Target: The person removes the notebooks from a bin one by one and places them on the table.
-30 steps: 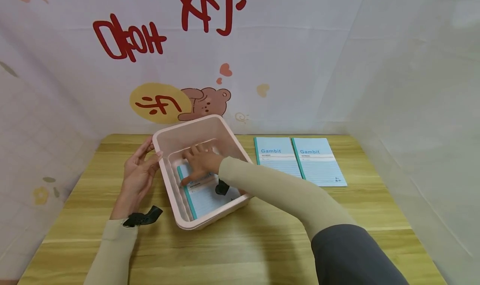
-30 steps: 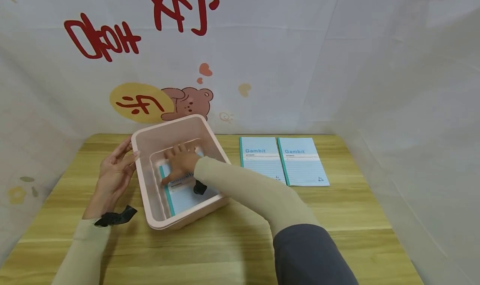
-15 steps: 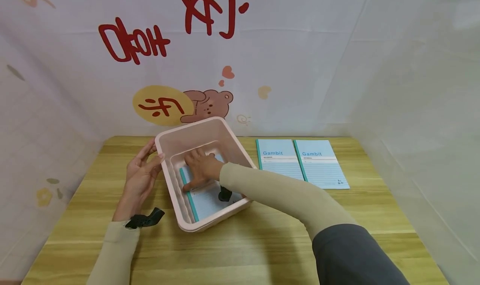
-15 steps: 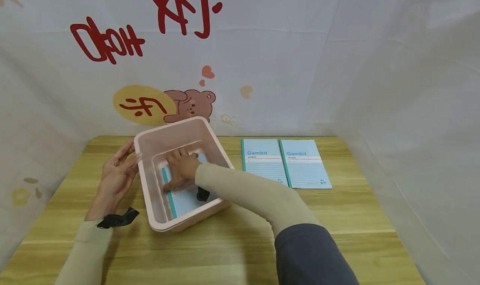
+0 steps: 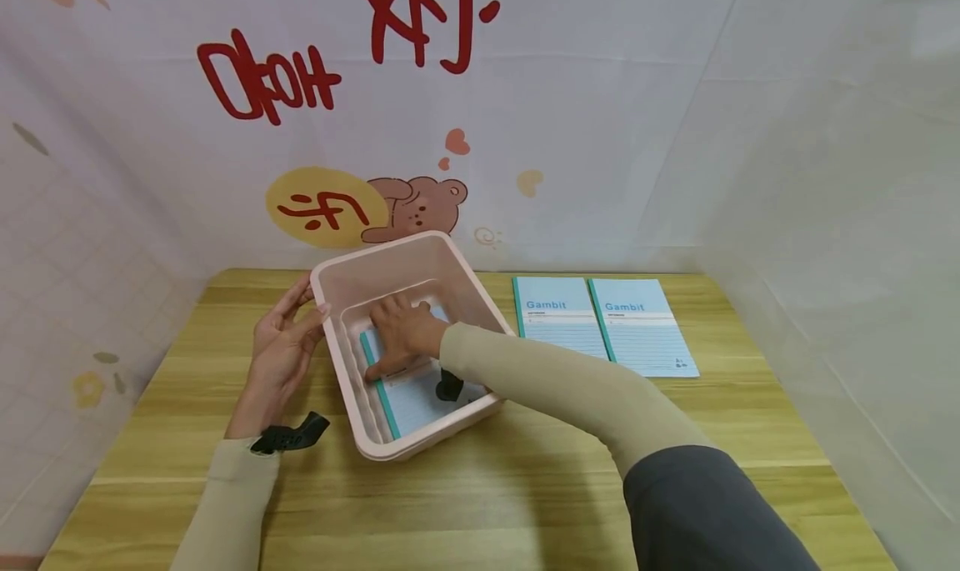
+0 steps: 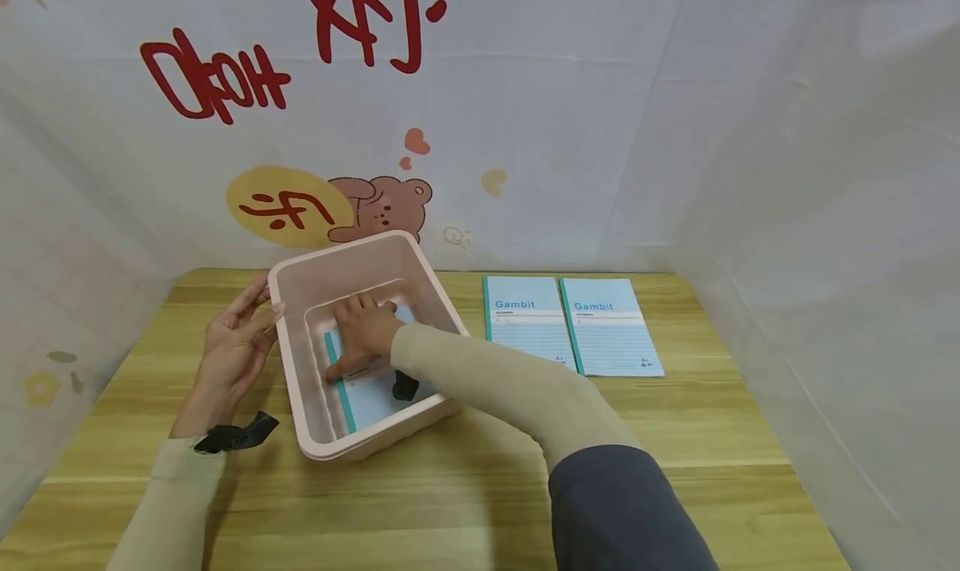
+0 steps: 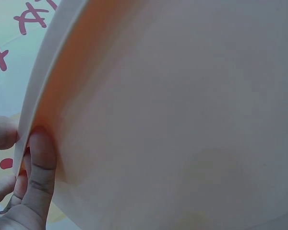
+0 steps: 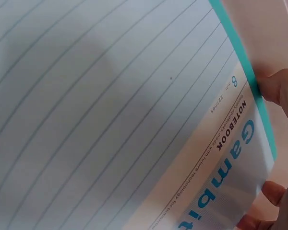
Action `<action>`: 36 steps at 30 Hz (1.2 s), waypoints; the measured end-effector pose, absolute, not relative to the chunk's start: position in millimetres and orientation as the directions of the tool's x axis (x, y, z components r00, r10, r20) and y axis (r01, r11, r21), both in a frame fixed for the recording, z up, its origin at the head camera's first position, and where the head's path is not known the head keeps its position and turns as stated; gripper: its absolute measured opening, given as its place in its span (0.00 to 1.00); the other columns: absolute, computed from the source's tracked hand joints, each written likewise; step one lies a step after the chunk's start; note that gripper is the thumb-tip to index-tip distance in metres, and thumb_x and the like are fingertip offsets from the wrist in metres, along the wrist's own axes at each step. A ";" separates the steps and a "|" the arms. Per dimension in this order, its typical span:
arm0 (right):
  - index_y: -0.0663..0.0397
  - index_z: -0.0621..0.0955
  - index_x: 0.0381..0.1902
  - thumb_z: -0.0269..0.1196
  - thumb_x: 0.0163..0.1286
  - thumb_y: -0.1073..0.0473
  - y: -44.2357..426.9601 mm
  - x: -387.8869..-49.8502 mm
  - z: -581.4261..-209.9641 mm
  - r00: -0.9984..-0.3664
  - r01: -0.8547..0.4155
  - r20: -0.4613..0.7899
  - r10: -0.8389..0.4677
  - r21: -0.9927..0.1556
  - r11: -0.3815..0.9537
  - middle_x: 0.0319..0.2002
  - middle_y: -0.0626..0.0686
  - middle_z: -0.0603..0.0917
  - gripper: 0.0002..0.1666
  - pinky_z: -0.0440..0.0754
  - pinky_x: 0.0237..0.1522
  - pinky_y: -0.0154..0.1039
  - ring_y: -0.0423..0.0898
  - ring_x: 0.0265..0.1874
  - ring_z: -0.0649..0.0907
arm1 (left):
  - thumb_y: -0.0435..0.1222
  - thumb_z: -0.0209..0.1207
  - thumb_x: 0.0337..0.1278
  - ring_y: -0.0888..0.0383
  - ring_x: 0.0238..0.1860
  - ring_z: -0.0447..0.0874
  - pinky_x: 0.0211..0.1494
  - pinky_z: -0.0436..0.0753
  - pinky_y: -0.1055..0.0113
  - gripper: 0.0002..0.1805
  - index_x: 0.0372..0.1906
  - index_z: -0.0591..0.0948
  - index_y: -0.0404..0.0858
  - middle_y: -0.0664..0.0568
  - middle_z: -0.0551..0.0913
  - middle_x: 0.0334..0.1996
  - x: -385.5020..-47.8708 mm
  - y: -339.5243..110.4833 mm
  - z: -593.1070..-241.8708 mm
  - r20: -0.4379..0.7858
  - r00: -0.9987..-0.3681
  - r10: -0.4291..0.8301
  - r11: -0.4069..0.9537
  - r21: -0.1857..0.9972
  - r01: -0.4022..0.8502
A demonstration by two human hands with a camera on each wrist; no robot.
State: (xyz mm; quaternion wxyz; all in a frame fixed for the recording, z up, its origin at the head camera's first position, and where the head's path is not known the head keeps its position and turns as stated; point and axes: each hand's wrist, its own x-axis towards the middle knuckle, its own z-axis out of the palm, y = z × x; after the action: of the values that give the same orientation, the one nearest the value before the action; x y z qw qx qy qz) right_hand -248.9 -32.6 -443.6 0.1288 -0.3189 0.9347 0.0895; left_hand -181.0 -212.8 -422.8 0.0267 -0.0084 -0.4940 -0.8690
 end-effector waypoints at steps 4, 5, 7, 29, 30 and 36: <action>0.43 0.61 0.71 0.57 0.50 0.10 -33.0 -250.1 -443.1 -0.772 -0.616 -0.283 -0.570 0.109 0.781 0.64 0.50 0.66 0.63 0.83 0.56 0.52 0.46 0.62 0.67 | 0.22 0.60 0.66 0.63 0.48 0.83 0.48 0.89 0.75 0.40 0.80 0.58 0.32 0.51 0.69 0.55 -181.7 -211.9 -422.5 0.037 -0.998 -0.043 -0.512 0.857 0.054; 0.44 0.60 0.72 0.57 0.50 0.10 -32.9 -250.0 -442.8 -0.772 -0.616 -0.281 -0.570 0.107 0.780 0.64 0.50 0.67 0.64 0.83 0.56 0.52 0.47 0.62 0.67 | 0.22 0.60 0.66 0.63 0.48 0.84 0.48 0.89 0.75 0.40 0.80 0.58 0.32 0.50 0.69 0.55 -181.6 -211.8 -422.6 0.034 -0.999 -0.043 -0.514 0.856 0.051; 0.43 0.61 0.72 0.57 0.50 0.09 -33.1 -249.4 -441.5 -0.770 -0.619 -0.280 -0.573 0.115 0.777 0.64 0.51 0.67 0.64 0.83 0.57 0.53 0.47 0.62 0.67 | 0.22 0.60 0.66 0.63 0.48 0.83 0.48 0.89 0.75 0.40 0.80 0.58 0.32 0.51 0.69 0.55 -181.4 -212.0 -423.0 0.028 -0.999 -0.042 -0.511 0.858 0.046; 0.29 0.47 0.82 0.52 0.58 0.13 -33.1 -257.1 -441.4 -0.756 -0.636 -0.259 -0.601 0.070 0.769 0.83 0.51 0.53 0.62 0.55 0.81 0.62 0.55 0.82 0.53 | 0.22 0.61 0.65 0.64 0.47 0.82 0.46 0.89 0.76 0.40 0.79 0.59 0.32 0.50 0.69 0.54 -184.1 -209.9 -423.9 0.025 -0.998 -0.053 -0.513 0.857 0.049; 0.29 0.48 0.82 0.52 0.58 0.12 -33.5 -257.7 -441.1 -0.755 -0.641 -0.248 -0.607 0.082 0.763 0.82 0.51 0.54 0.62 0.55 0.81 0.61 0.54 0.82 0.54 | 0.22 0.61 0.65 0.63 0.47 0.82 0.46 0.89 0.75 0.40 0.79 0.59 0.32 0.51 0.69 0.54 -184.1 -209.8 -423.9 0.024 -0.998 -0.055 -0.510 0.859 0.049; 0.32 0.58 0.77 0.52 0.56 0.11 -36.4 -262.3 -434.5 -0.755 -0.650 -0.207 -0.623 0.110 0.752 0.72 0.52 0.72 0.59 0.64 0.72 0.55 0.51 0.73 0.68 | 0.23 0.60 0.66 0.62 0.50 0.80 0.48 0.89 0.75 0.40 0.79 0.59 0.32 0.50 0.69 0.55 -183.8 -210.1 -423.2 0.030 -0.998 -0.058 -0.498 0.865 0.055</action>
State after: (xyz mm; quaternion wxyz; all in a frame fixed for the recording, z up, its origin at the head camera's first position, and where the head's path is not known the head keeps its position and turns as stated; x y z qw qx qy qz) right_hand -262.3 -36.4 -434.5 0.0788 -0.3412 0.9325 0.0880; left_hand -183.8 -210.1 -423.2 0.0328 0.0016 -0.4999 -0.8655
